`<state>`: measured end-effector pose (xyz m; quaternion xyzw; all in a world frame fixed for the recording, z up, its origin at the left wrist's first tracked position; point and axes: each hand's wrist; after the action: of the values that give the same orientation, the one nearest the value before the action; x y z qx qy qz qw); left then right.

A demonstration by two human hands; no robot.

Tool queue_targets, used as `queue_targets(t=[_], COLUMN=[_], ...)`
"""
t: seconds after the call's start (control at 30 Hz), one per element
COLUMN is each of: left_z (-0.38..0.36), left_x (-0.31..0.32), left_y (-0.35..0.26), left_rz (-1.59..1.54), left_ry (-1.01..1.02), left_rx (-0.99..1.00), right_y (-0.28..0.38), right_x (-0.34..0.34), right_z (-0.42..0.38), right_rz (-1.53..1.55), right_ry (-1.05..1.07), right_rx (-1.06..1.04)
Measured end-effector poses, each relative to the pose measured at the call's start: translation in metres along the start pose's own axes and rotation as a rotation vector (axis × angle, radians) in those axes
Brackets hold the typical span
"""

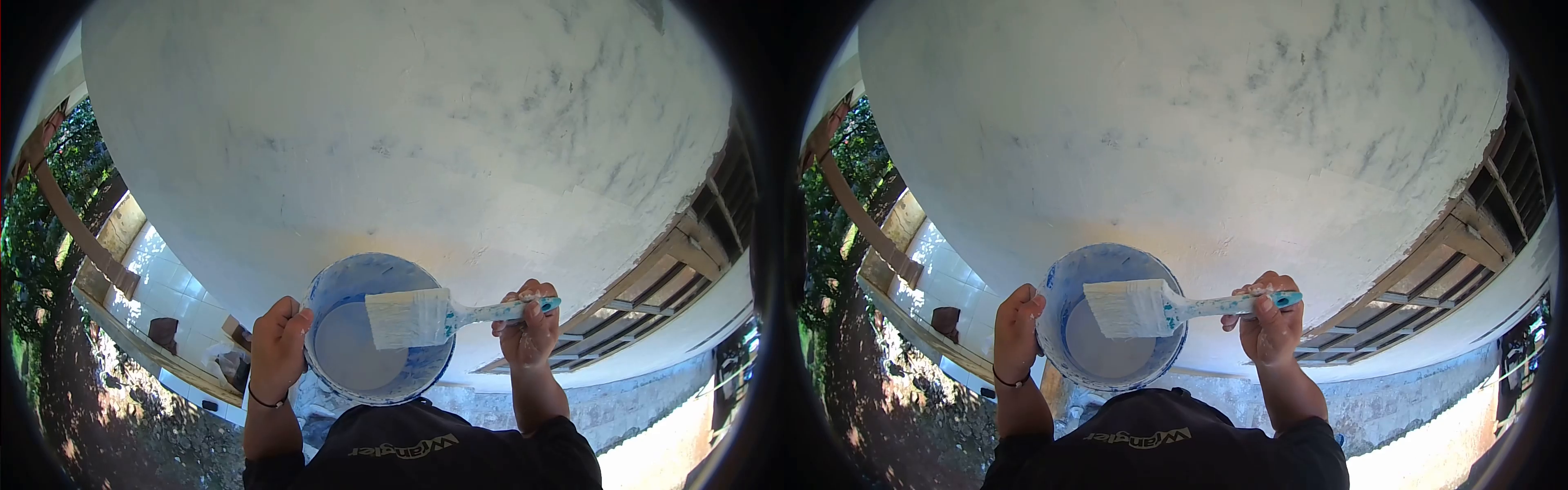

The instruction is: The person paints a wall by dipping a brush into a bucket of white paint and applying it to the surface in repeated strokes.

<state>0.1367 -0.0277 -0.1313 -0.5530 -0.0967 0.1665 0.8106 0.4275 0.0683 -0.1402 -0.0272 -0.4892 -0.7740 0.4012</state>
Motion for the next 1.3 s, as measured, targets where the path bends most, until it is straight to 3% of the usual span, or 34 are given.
queue_targets(t=[0.07, 0.27, 0.37, 0.43, 0.53, 0.63, 0.7, 0.83, 0.9, 0.97, 1.03, 1.1, 1.2, 1.3], left_z=[0.0, 0.002, 0.002, 0.004, 0.006, 0.011, 0.01, 0.01, 0.014, 0.013, 0.013, 0.014, 0.014, 0.014], left_x=[-0.001, -0.005, -0.008, -0.015, -0.019, -0.025, -0.026, -0.027, -0.032, -0.034, -0.031, -0.033, -0.035, -0.036], left_y=[0.003, -0.002, -0.01, -0.002, -0.01, 0.006, -0.001, -0.01, 0.001, 0.004, -0.008, -0.006, 0.0, -0.003], left_rz=[-0.017, 0.002, -0.03, 0.01, -0.073, -0.065, -0.089, -0.074, -0.068, -0.062, -0.08, -0.08, -0.091, -0.109], left_ry=[-0.001, 0.013, 0.003, -0.012, -0.016, -0.03, -0.034, -0.053, -0.056, -0.059, -0.054, -0.05, -0.046, -0.057], left_rx=[0.001, 0.026, -0.092, 0.002, -0.01, 0.132, 0.092, 0.034, 0.085, 0.13, 0.046, 0.061, 0.076, 0.058], right_y=[0.006, -0.009, -0.018, -0.015, -0.016, -0.016, -0.009, -0.013, -0.009, -0.015, -0.015, -0.011, -0.022, -0.023], right_x=[0.003, 0.005, 0.009, 0.009, 0.013, 0.017, 0.019, 0.021, 0.025, 0.025, 0.024, 0.026, 0.029, 0.033], right_z=[0.002, 0.002, 0.001, 0.004, 0.006, 0.007, 0.008, 0.01, 0.012, 0.013, 0.015, 0.018, 0.019, 0.022], right_rz=[0.252, 0.135, 0.176, 0.23, 0.303, 0.156, 0.305, 0.158, 0.315, 0.244, 0.172, 0.378, 0.153, 0.202], right_ry=[-0.085, -0.066, -0.081, -0.081, -0.115, -0.053, -0.16, -0.103, -0.147, -0.117, -0.085, -0.143, -0.079, -0.15], right_rx=[-0.032, 0.022, 0.04, 0.042, 0.021, 0.016, -0.016, -0.007, -0.027, -0.007, 0.009, -0.016, 0.019, 0.056])
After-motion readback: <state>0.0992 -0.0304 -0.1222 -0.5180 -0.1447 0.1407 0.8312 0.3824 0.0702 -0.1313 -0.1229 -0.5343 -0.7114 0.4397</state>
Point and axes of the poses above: each hand's wrist, its own z-axis towards the middle knuckle, its own x-axis out of the palm, y = z × x, and after that the axes turned 13 degrees about x, right-handed
